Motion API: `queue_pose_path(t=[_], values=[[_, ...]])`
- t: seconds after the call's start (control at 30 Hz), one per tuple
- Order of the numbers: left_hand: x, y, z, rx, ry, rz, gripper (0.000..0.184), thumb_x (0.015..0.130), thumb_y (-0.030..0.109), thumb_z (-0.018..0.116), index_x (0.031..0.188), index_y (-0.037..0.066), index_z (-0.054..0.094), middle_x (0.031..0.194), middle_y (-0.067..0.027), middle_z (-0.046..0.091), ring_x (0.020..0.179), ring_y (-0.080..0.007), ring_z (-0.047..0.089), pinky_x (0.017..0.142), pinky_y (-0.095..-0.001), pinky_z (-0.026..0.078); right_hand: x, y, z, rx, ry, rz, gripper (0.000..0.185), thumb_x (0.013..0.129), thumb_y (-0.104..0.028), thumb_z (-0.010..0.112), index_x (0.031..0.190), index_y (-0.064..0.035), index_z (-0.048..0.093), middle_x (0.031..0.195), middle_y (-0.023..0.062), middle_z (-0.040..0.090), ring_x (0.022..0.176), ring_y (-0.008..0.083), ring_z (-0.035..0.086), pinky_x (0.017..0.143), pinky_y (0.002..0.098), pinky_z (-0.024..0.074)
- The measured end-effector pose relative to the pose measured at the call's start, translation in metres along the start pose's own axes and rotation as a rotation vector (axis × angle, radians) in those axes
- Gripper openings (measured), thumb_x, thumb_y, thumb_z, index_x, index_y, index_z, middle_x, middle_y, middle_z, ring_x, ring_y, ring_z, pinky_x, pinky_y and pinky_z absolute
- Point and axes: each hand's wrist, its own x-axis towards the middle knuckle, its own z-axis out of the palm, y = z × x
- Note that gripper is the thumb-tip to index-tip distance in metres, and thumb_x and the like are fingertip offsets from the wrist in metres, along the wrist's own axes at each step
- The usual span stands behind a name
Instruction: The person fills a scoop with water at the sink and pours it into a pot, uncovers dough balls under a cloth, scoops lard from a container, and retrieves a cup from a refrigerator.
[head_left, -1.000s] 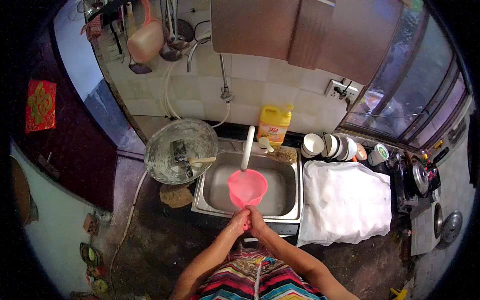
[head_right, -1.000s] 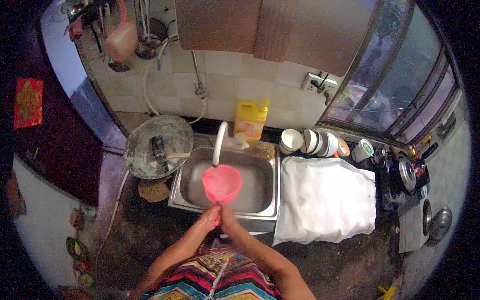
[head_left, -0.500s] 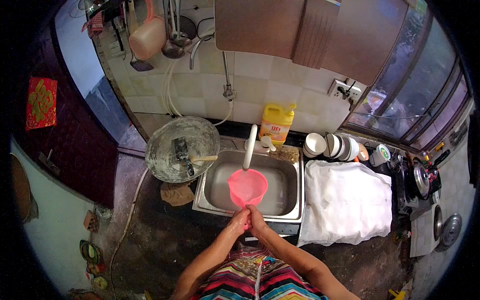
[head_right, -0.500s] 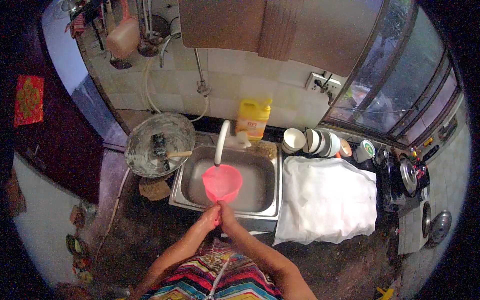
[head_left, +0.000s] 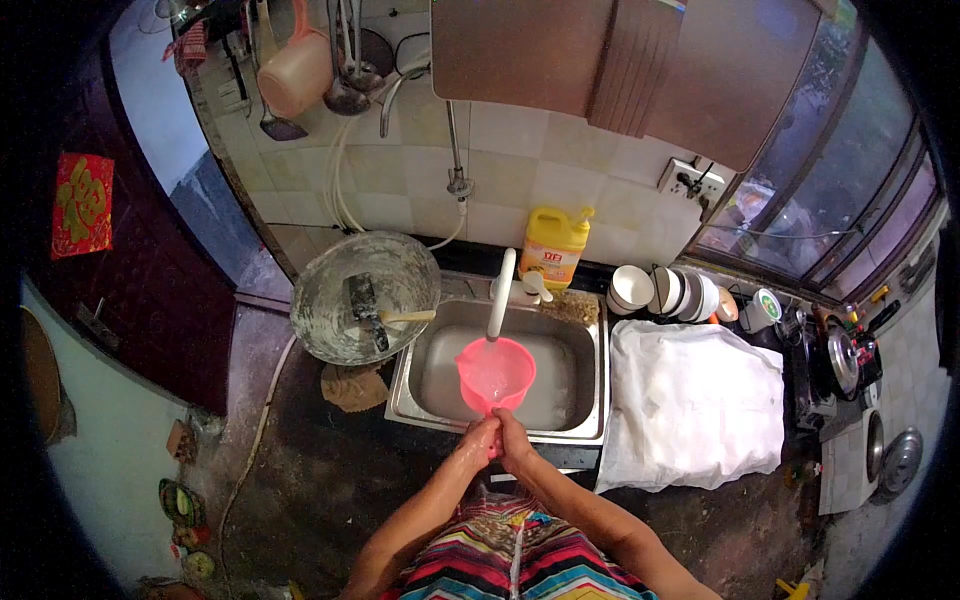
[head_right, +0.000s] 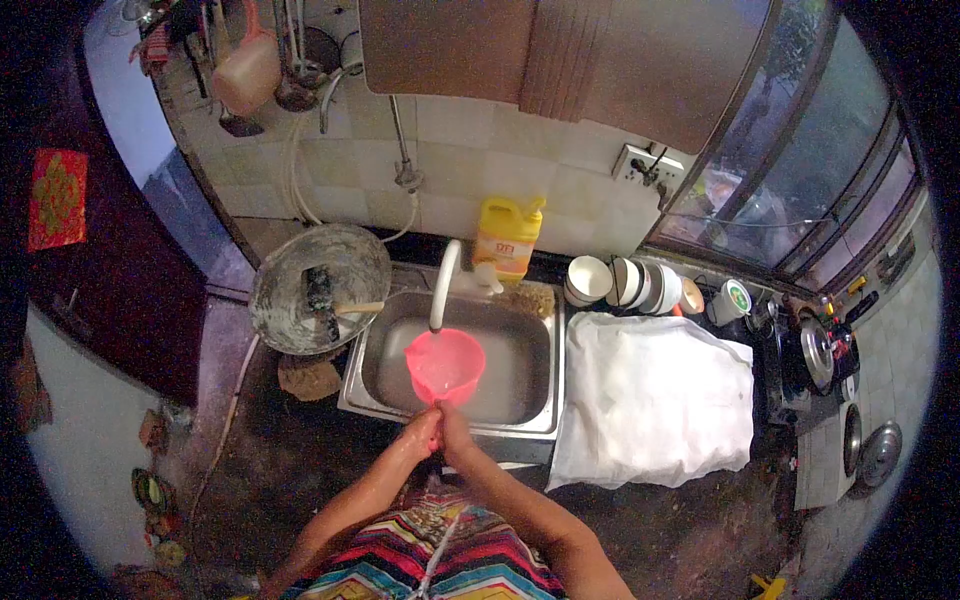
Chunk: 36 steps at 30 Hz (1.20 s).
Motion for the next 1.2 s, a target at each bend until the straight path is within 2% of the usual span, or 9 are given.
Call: queue_pose_path(t=[0.23,0.33,0.43,0.53,0.63,0.73,0.93,1.2], values=[[0.021,-0.012,-0.013,-0.050,-0.068,-0.022,0.012,0.083,0.023,0.055,0.075,0.014,0.053,0.060,0.0025,0.050,0.045,-0.0097,0.045,0.036,-0.0234,0.033,0.000,-0.001,0.001,-0.008,0.017,0.011,0.024,0.084,-0.033,0.049,0.085,-0.0098,0.055,0.074,0.0039,0.057,0.063,0.0173,0.056,0.057,0.0320,0.0450],[-0.022,0.016,0.016,0.021,0.015,-0.001,0.014,0.084,0.027,0.049,0.075,0.016,0.052,0.061,0.0030,0.052,0.044,-0.0095,0.047,0.032,-0.0228,0.030,-0.003,-0.003,0.006,0.009,0.013,-0.008,0.025,0.083,-0.034,0.050,0.085,-0.0091,0.056,0.075,0.0047,0.059,0.064,0.0175,0.056,0.059,0.0317,0.0452],[-0.020,0.014,0.014,0.018,0.022,-0.001,0.014,0.084,0.027,0.050,0.077,0.016,0.053,0.064,0.0027,0.054,0.047,-0.0097,0.049,0.033,-0.0229,0.032,0.002,-0.001,0.002,-0.015,0.024,0.008,0.026,0.083,-0.033,0.050,0.085,-0.0083,0.057,0.076,0.0055,0.060,0.065,0.0177,0.057,0.059,0.0316,0.0455],[-0.012,0.011,0.011,-0.005,0.041,0.011,0.013,0.082,0.021,0.055,0.072,0.014,0.053,0.059,0.0015,0.050,0.046,-0.0112,0.047,0.038,-0.0259,0.035,-0.003,-0.004,0.005,-0.034,0.041,-0.025,0.026,0.083,-0.033,0.050,0.084,-0.0079,0.058,0.076,0.0055,0.060,0.065,0.0179,0.057,0.060,0.0313,0.0456],[-0.020,0.014,0.014,0.027,0.065,0.014,0.013,0.081,0.021,0.056,0.071,0.014,0.053,0.059,0.0016,0.050,0.046,-0.0109,0.047,0.038,-0.0255,0.035,-0.003,-0.003,0.005,-0.011,0.023,-0.044,0.026,0.083,-0.033,0.050,0.085,-0.0076,0.058,0.076,0.0055,0.060,0.065,0.0180,0.057,0.060,0.0311,0.0457],[-0.008,0.007,0.003,0.089,0.016,0.003,0.014,0.084,0.027,0.051,0.079,0.015,0.055,0.067,0.0025,0.056,0.052,-0.0107,0.052,0.037,-0.0243,0.036,-0.008,-0.006,0.007,-0.038,0.052,-0.033,0.026,0.083,-0.032,0.050,0.086,-0.0073,0.058,0.077,0.0057,0.060,0.066,0.0183,0.057,0.061,0.0317,0.0460],[0.000,0.000,-0.003,0.041,-0.007,-0.008,0.012,0.083,0.027,0.052,0.082,0.015,0.055,0.068,0.0016,0.056,0.053,-0.0111,0.054,0.038,-0.0239,0.039,-0.004,-0.005,0.002,-0.090,0.068,0.020,0.030,0.081,-0.034,0.051,0.089,-0.0064,0.058,0.079,0.0066,0.060,0.068,0.0187,0.057,0.061,0.0330,0.0457],[-0.006,0.003,0.000,0.069,-0.038,0.004,0.008,0.083,0.023,0.051,0.083,0.015,0.055,0.068,0.0012,0.056,0.052,-0.0118,0.054,0.039,-0.0253,0.041,-0.007,-0.005,0.001,-0.127,0.051,-0.041,0.032,0.081,-0.036,0.051,0.089,-0.0061,0.059,0.077,0.0067,0.059,0.065,0.0175,0.055,0.058,0.0314,0.0444]])
